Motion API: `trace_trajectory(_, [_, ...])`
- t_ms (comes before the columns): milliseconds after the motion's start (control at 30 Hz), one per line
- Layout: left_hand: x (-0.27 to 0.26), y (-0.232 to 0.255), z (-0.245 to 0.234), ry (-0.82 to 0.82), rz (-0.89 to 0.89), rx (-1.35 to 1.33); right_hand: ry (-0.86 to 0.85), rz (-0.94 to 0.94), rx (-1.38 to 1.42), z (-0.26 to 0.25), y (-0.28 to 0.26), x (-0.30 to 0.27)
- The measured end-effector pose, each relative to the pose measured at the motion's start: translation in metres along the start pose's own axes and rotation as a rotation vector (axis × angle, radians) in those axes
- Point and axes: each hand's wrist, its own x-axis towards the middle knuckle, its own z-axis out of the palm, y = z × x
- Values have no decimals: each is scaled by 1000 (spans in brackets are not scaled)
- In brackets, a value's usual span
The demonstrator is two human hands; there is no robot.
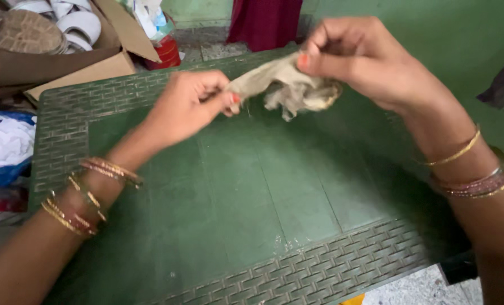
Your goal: The person wipes the surface of a green textured table using a cloth. They repeatedly rub the cloth across the table's surface, covering different areas in a systematic manner.
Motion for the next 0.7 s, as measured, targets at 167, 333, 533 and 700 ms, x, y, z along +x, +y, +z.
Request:
trace_trajectory(167, [-3, -20, -13, 105, -42, -17, -122, -20, -10, -14, 13, -5])
trace_trajectory(333, [-12, -24, -10, 200, -27, 35, 67, 58, -208, -27, 25, -12])
trace_trajectory(533, [-15, -49, -35, 349, 58, 388, 15, 193, -266, -54, 30, -8])
trace_trajectory(700, [-23, -69, -51, 403, 55, 723, -1, 10, -803, -37, 60, 4])
